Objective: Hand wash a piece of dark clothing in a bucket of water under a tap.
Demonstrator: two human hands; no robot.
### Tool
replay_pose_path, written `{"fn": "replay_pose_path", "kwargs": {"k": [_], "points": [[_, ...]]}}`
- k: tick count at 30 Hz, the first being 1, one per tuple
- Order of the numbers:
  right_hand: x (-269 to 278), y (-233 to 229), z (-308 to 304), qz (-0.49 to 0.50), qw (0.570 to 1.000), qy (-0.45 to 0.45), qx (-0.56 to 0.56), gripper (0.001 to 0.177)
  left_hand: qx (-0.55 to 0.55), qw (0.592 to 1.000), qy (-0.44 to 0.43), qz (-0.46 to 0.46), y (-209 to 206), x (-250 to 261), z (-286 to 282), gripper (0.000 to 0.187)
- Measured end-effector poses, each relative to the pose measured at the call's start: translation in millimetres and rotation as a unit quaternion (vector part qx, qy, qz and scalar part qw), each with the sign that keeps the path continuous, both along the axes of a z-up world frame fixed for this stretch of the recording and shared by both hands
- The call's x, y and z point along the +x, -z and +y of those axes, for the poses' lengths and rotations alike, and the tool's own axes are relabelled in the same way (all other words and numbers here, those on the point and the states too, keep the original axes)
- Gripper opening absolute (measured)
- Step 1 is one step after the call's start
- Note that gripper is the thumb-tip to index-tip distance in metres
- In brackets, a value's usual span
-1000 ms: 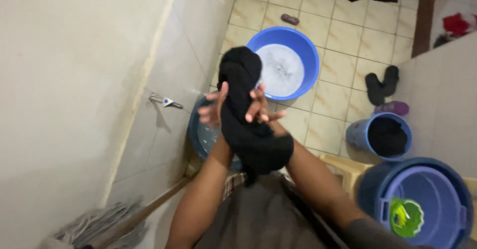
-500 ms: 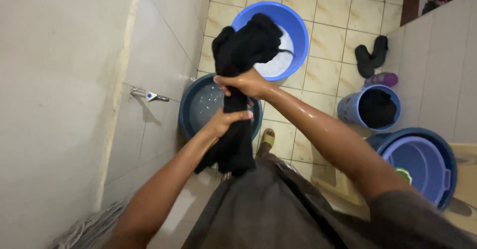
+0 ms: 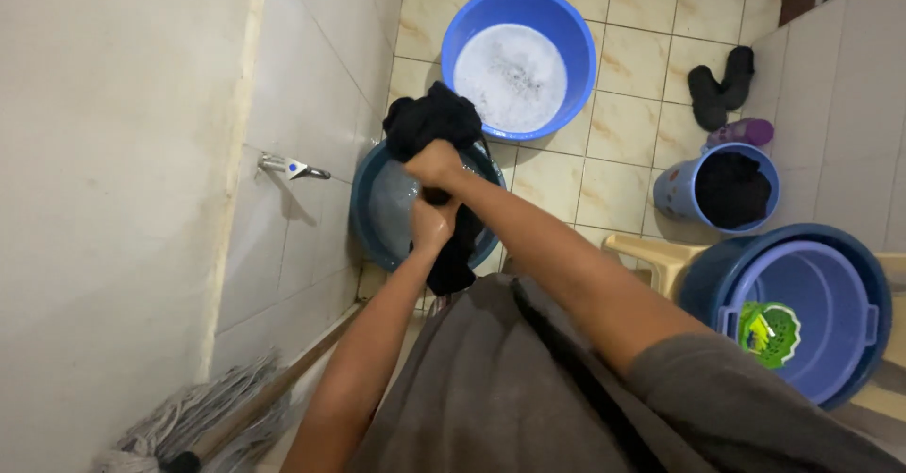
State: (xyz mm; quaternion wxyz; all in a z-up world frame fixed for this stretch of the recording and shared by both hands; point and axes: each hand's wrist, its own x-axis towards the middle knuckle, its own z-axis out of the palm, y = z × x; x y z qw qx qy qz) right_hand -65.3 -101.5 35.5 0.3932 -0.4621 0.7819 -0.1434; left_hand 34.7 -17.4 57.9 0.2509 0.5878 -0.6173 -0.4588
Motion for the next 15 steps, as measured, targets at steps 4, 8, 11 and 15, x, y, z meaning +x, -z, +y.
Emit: {"fn": "replay_pose_path", "kwargs": {"k": [4,8,11,15], "points": [[-21,-61,0,-0.043,0.995,0.063,-0.069,0.055,-0.016,1.0,-0.006,0.015,-30,2,-1,0.061],[-47,-142,17,-0.249,0.947,0.168,-0.116,0.057,-0.026,0.997,0.017,0.074,-64,-5,-1,0.065],[-62,-176,41,-0.354,0.883,0.238,-0.197,0.049,0.024,0.971,0.059,0.231,-80,-9,-8,0.07],[-78,-212,86,-0.395,0.839,0.208,-0.311,0.049,0.185,0.843,0.073,0.5,-99,-14,-41,0.08]]}}
